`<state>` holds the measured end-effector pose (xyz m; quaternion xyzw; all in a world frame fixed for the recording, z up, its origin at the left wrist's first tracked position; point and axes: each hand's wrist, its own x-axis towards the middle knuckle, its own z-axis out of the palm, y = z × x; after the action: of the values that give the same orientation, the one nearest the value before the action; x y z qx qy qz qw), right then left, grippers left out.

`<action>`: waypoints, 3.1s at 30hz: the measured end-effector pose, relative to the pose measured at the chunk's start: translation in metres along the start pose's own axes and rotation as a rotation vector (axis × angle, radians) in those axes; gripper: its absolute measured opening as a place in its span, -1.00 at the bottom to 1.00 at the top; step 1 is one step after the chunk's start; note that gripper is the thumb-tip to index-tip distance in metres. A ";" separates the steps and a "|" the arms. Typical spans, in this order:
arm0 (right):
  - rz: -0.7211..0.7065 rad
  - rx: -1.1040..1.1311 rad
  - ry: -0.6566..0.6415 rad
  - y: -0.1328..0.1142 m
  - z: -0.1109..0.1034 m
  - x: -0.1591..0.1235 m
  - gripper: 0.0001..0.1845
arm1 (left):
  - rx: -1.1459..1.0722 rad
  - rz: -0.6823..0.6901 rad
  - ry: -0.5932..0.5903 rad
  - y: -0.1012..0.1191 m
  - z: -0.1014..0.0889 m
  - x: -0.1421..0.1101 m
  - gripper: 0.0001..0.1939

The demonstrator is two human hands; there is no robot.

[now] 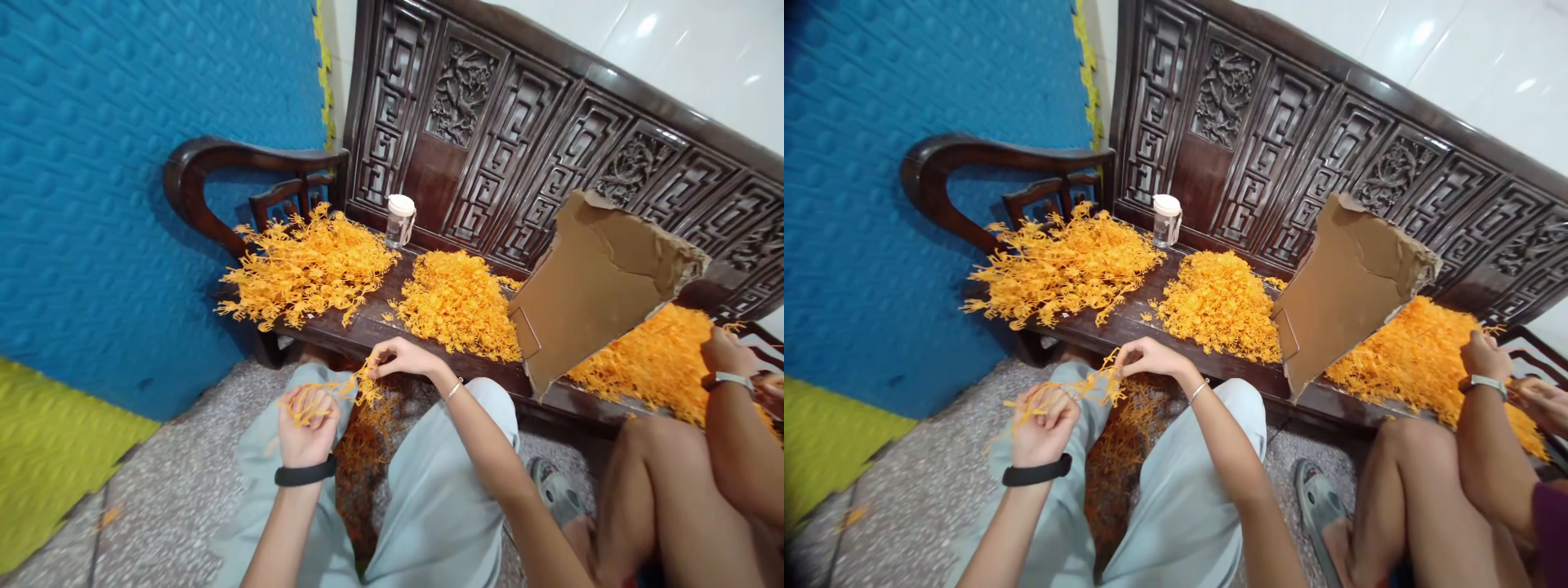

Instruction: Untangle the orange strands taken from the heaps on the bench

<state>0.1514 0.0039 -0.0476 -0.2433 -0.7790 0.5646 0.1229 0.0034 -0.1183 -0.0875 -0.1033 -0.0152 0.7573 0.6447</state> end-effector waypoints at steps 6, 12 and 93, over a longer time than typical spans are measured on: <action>-0.101 -0.108 0.253 0.004 0.008 0.006 -0.84 | -0.012 -0.052 0.024 -0.002 0.000 0.001 -0.63; -0.134 -0.187 0.225 0.004 0.015 0.010 -0.82 | 0.001 -0.060 -0.024 -0.006 -0.001 0.001 -0.62; 0.088 -0.693 1.702 0.046 -0.145 -0.063 -0.79 | -0.015 -0.103 0.027 -0.020 -0.002 -0.005 -0.64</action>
<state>0.2838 0.1016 -0.0374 -0.6295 -0.5413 -0.0657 0.5536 0.0242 -0.1198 -0.0854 -0.1177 -0.0175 0.7216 0.6820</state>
